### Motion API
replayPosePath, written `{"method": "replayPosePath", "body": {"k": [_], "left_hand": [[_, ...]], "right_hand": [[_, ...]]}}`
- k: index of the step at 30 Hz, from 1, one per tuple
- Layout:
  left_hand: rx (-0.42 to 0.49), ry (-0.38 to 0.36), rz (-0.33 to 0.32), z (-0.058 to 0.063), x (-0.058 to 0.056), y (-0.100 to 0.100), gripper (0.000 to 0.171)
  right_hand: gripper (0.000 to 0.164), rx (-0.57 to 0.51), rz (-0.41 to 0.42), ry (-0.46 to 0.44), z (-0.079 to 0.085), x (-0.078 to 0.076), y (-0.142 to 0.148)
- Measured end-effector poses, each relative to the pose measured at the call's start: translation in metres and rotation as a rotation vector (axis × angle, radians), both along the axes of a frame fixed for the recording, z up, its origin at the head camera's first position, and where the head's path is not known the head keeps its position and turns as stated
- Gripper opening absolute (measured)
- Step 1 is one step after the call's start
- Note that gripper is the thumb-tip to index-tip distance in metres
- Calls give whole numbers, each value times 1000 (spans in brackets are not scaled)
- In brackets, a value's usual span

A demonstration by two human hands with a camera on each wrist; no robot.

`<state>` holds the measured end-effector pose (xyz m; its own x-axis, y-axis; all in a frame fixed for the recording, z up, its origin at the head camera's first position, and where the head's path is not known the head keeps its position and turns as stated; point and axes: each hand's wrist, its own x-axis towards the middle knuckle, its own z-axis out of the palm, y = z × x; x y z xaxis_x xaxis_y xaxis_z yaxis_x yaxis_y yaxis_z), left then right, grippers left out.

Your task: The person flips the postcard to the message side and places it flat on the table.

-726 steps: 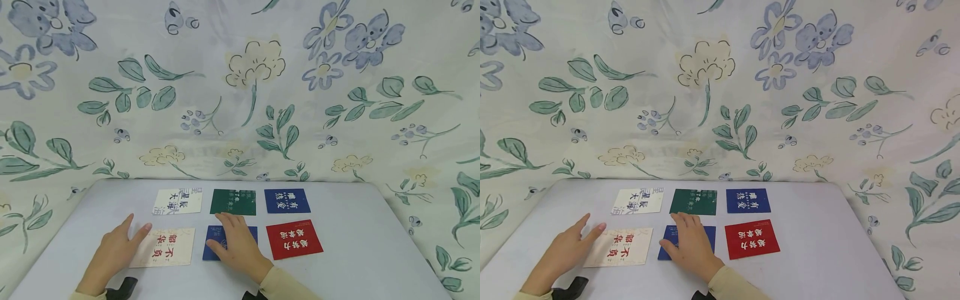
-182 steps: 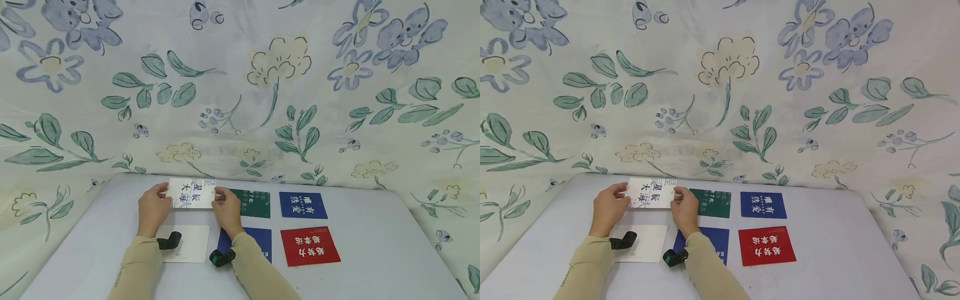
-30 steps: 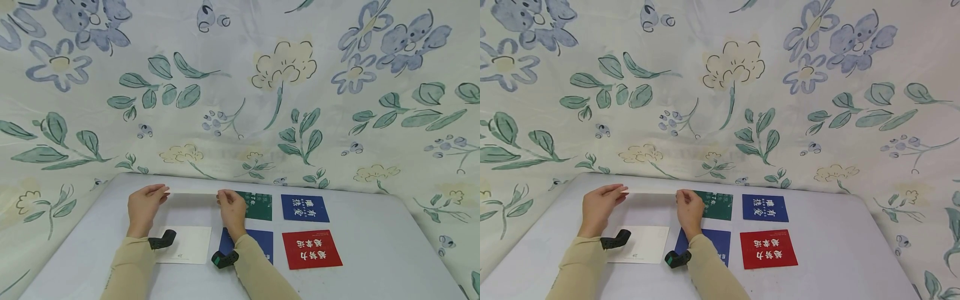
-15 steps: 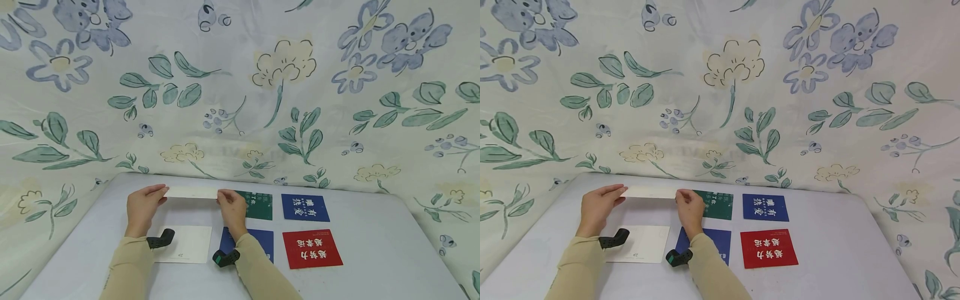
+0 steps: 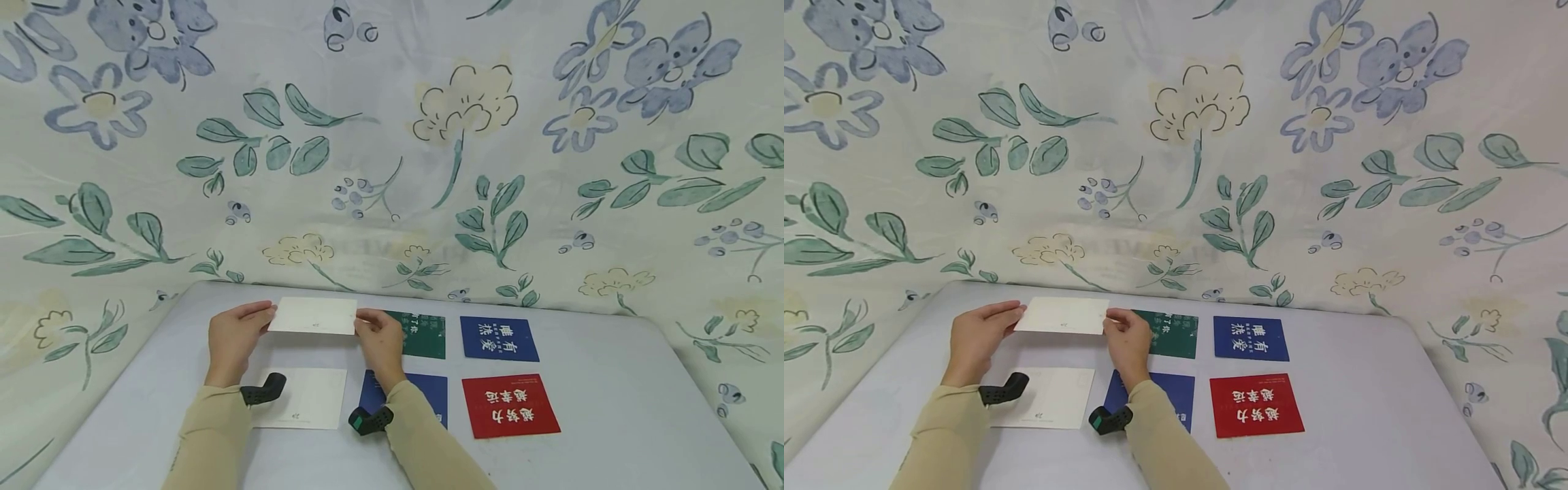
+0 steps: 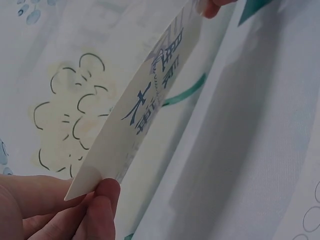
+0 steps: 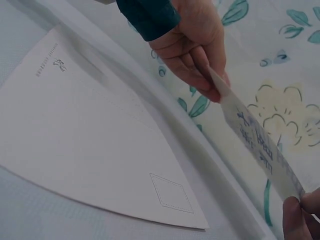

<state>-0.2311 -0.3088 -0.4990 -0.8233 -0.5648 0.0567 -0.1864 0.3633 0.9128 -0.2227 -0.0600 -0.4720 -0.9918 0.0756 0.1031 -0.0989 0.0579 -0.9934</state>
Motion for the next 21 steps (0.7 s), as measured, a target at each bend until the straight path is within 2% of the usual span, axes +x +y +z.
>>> {"method": "replayPosePath", "body": {"k": [7,13,21], "left_hand": [[-3,-16,-21,2,0,0,36],[-14,-16,-7,3,1,2,34],[-114,-52,18,2,1,4,31]], "right_hand": [[16,-12,6,-9,1,-1,0],[17,-10,11,-5,0,-1,-2],[17,-4,18,0,-3,-2,-3]]}}
